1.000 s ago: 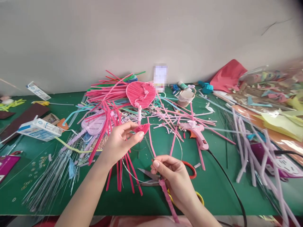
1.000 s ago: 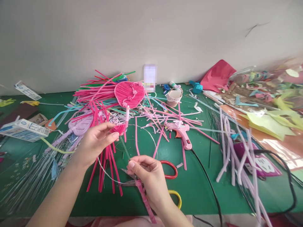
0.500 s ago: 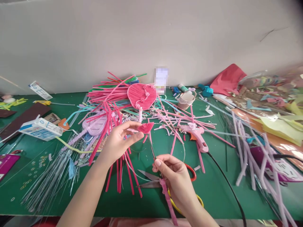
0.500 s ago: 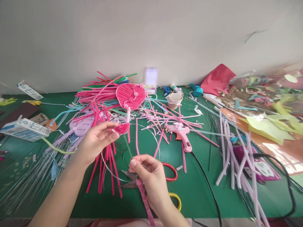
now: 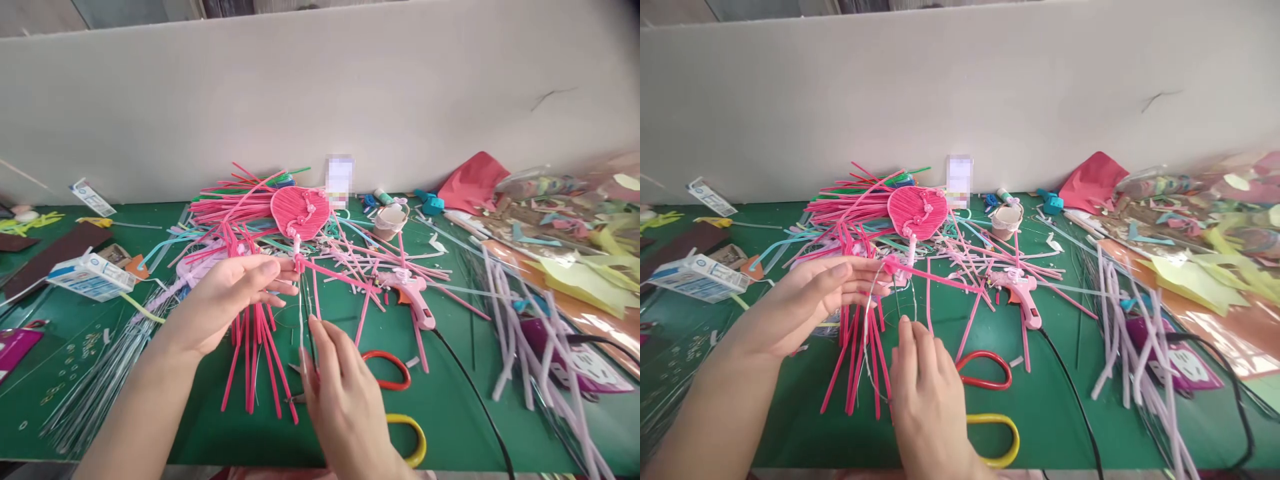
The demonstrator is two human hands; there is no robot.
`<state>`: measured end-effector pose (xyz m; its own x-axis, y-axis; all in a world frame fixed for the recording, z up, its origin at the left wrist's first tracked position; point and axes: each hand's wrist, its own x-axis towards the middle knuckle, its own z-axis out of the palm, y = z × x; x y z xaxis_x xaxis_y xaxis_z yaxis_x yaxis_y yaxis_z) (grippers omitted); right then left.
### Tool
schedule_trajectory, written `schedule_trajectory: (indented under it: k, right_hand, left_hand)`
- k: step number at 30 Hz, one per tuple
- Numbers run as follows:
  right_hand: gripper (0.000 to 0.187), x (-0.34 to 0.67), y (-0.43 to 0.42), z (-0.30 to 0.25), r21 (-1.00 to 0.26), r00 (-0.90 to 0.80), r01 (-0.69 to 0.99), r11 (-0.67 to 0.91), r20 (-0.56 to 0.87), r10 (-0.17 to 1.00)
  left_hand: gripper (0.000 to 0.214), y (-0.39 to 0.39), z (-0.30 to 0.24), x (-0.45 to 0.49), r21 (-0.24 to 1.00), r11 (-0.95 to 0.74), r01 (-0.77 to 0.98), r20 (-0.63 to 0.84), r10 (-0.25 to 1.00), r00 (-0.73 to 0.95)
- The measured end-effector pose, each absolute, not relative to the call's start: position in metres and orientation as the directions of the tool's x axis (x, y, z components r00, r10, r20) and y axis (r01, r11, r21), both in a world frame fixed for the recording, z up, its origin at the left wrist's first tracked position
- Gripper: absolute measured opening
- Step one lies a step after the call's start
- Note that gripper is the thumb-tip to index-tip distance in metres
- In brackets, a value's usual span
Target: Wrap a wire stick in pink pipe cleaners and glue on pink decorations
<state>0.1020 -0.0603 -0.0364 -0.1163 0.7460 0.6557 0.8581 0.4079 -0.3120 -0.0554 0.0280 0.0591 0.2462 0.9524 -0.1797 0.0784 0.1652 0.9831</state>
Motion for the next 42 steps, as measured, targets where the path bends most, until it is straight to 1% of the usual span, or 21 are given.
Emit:
schedule_trajectory:
  k: [4,6,8,10,13,15,18,22,23,25,26,27,28,29,31,33,34,36,38,40,42]
  right_hand:
    - [0.043,0.089,-0.069,-0.047,-0.174,-0.264,0.886,0.43,0.572,0.776]
    - [0.045,0.086,-0.071,-0.048,-0.116,-0.298,0.899,0.423,0.546,0.783]
    - [0.043,0.085,-0.071,-0.046,-0.096,-0.325,0.898,0.43,0.514,0.794]
    - [0.049,0.086,-0.069,-0.042,-0.123,-0.348,0.883,0.454,0.477,0.807]
    - [0.07,0.092,-0.064,-0.036,-0.23,-0.358,0.835,0.499,0.462,0.811]
    - [0.072,0.096,-0.061,-0.031,-0.289,-0.35,0.798,0.529,0.492,0.797]
    - [0.063,0.102,-0.057,-0.025,-0.349,-0.329,0.751,0.56,0.538,0.776]
    - [0.023,0.126,-0.049,-0.027,-0.509,-0.217,0.675,0.534,0.555,0.803]
    - [0.018,0.138,-0.045,-0.03,-0.528,-0.173,0.684,0.504,0.554,0.814]
    - [0.014,0.167,-0.035,-0.042,-0.515,-0.014,0.793,0.327,0.52,0.854]
    - [0.017,0.183,-0.029,-0.05,-0.502,0.105,0.845,0.183,0.491,0.865]
    - [0.024,0.199,-0.023,-0.058,-0.497,0.235,0.867,0.042,0.481,0.845]
    - [0.032,0.213,-0.017,-0.066,-0.478,0.316,0.875,-0.075,0.448,0.836]
    - [0.04,0.226,-0.012,-0.074,-0.428,0.355,0.888,-0.165,0.412,0.839]
    - [0.058,0.243,-0.003,-0.087,-0.256,0.336,0.933,-0.253,0.363,0.869]
    - [0.067,0.251,0.004,-0.096,-0.12,0.333,0.943,-0.312,0.277,0.901]
    - [0.068,0.252,0.007,-0.098,-0.089,0.356,0.935,-0.344,0.228,0.906]
    - [0.063,0.253,0.012,-0.098,-0.113,0.429,0.902,-0.416,0.131,0.894]
    - [0.053,0.253,0.014,-0.093,-0.206,0.499,0.854,-0.478,0.061,0.864]
    - [0.048,0.254,0.013,-0.084,-0.323,0.575,0.781,-0.535,0.037,0.817]
    - [0.047,0.253,0.01,-0.073,-0.45,0.658,0.69,-0.566,0.066,0.75]
  left_hand:
    - [0.038,0.043,0.053,-0.058,0.964,0.242,0.111,-0.262,0.936,0.235]
    - [0.036,0.049,0.051,-0.06,0.959,0.245,0.141,-0.273,0.932,0.24]
    - [0.033,0.054,0.05,-0.064,0.955,0.243,0.172,-0.281,0.927,0.249]
    - [0.028,0.058,0.05,-0.07,0.951,0.249,0.185,-0.291,0.923,0.252]
    - [0.021,0.062,0.051,-0.078,0.949,0.264,0.173,-0.302,0.92,0.25]
    - [0.021,0.063,0.05,-0.08,0.949,0.262,0.177,-0.301,0.918,0.257]
    - [0.024,0.062,0.046,-0.079,0.953,0.233,0.193,-0.28,0.922,0.269]
    - [0.025,0.06,0.039,-0.078,0.959,0.234,0.161,-0.27,0.928,0.257]
    - [0.025,0.06,0.036,-0.079,0.959,0.244,0.141,-0.273,0.928,0.253]
    - [0.024,0.06,0.031,-0.081,0.959,0.266,0.095,-0.281,0.927,0.249]
    - [0.023,0.06,0.028,-0.082,0.959,0.274,0.071,-0.284,0.927,0.244]
    - [0.022,0.06,0.026,-0.083,0.957,0.285,0.053,-0.289,0.926,0.242]
    - [0.021,0.06,0.023,-0.084,0.955,0.295,0.034,-0.294,0.926,0.238]
    - [0.02,0.06,0.021,-0.084,0.952,0.305,0.014,-0.299,0.925,0.235]
    - [0.019,0.059,0.017,-0.082,0.945,0.327,-0.032,-0.311,0.922,0.232]
    - [0.016,0.059,0.014,-0.079,0.936,0.341,-0.09,-0.315,0.922,0.225]
    - [0.014,0.059,0.012,-0.078,0.931,0.347,-0.116,-0.316,0.922,0.225]
    - [0.011,0.059,0.008,-0.075,0.923,0.351,-0.158,-0.312,0.922,0.23]
    - [0.01,0.059,0.003,-0.074,0.923,0.345,-0.172,-0.299,0.922,0.245]
    - [0.016,0.06,-0.001,-0.074,0.929,0.327,-0.174,-0.277,0.925,0.26]
    - [0.02,0.06,-0.004,-0.075,0.933,0.317,-0.172,-0.267,0.927,0.264]
